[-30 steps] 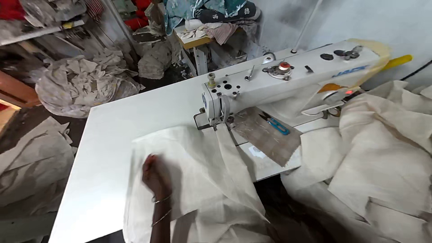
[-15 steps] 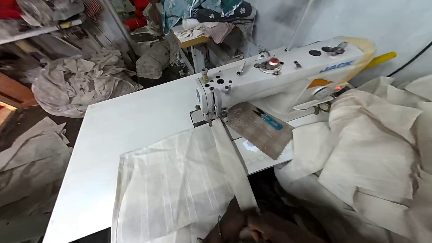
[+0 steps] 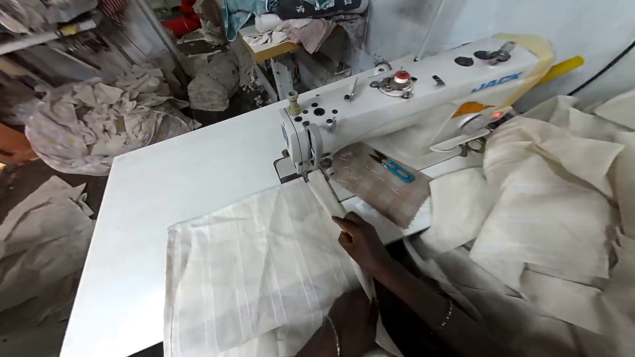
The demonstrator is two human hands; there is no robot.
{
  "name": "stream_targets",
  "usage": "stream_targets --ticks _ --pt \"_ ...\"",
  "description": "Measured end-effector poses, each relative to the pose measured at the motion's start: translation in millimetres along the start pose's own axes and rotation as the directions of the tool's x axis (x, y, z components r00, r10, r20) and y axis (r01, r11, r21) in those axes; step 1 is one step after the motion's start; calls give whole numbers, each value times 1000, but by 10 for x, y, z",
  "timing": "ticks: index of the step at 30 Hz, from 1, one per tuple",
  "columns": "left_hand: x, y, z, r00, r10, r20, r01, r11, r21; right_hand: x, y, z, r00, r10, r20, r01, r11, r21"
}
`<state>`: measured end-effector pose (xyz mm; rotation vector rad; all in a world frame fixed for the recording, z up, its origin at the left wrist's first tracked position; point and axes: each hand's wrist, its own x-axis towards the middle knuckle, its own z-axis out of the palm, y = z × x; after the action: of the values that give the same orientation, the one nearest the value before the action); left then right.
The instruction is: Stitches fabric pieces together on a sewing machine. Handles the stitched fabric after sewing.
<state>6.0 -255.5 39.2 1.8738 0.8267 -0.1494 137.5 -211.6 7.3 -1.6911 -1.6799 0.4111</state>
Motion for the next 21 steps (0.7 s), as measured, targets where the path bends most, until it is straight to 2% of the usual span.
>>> stream_targets --ticks 1,2,3,4,5,8,10,11,12,14,15,16,17,19,21 --pt "-29 -102 16 976 123 -179 -106 989 102 0 -21 -5 997 23 72 -24 1000 12" --pt "10 -282 70 858 290 -424 -227 954 194 10 -48 -4 986 55 154 -58 998 17" --pt "87 -457 80 718 384 -581 -310 923 227 33 -71 1 974 84 211 -90 996 17" --pt "162 -608 65 638 415 -648 -368 904 216 72 -91 -3 960 118 255 -124 992 10" --pt "224 -714 61 597 422 -683 -396 895 207 121 -109 -16 941 157 301 -162 987 -8" --pt "307 -752 70 559 425 -712 -382 894 234 251 -116 -43 880 220 420 -217 975 -57" --pt "362 -726 35 542 422 -727 -370 896 244 289 -110 -160 840 194 507 -223 975 -5" --pt "380 -722 22 536 418 -733 -371 897 240 236 -96 -232 863 132 488 -196 977 83" --pt "390 -726 13 532 414 -739 -368 899 239 141 -93 -295 912 54 406 -143 971 192" --pt "406 -742 -3 532 394 -750 -369 904 214 -47 -163 -404 986 -42 159 -12 945 326" --pt "413 -754 4 533 383 -755 -373 907 197 -105 -198 -445 998 -43 37 31 959 281" --pt "412 -764 20 538 369 -758 -375 910 177 -133 -184 -456 997 -18 -70 29 987 158" --pt "407 -772 35 550 353 -757 -375 914 153 -129 -96 -437 991 30 -134 -26 999 31" --pt "411 -767 36 557 342 -757 -375 917 139 -52 198 -360 976 171 -138 -187 976 -111" --pt "416 -762 22 550 358 -754 -377 912 158 22 428 -242 965 225 -131 -249 947 -205"
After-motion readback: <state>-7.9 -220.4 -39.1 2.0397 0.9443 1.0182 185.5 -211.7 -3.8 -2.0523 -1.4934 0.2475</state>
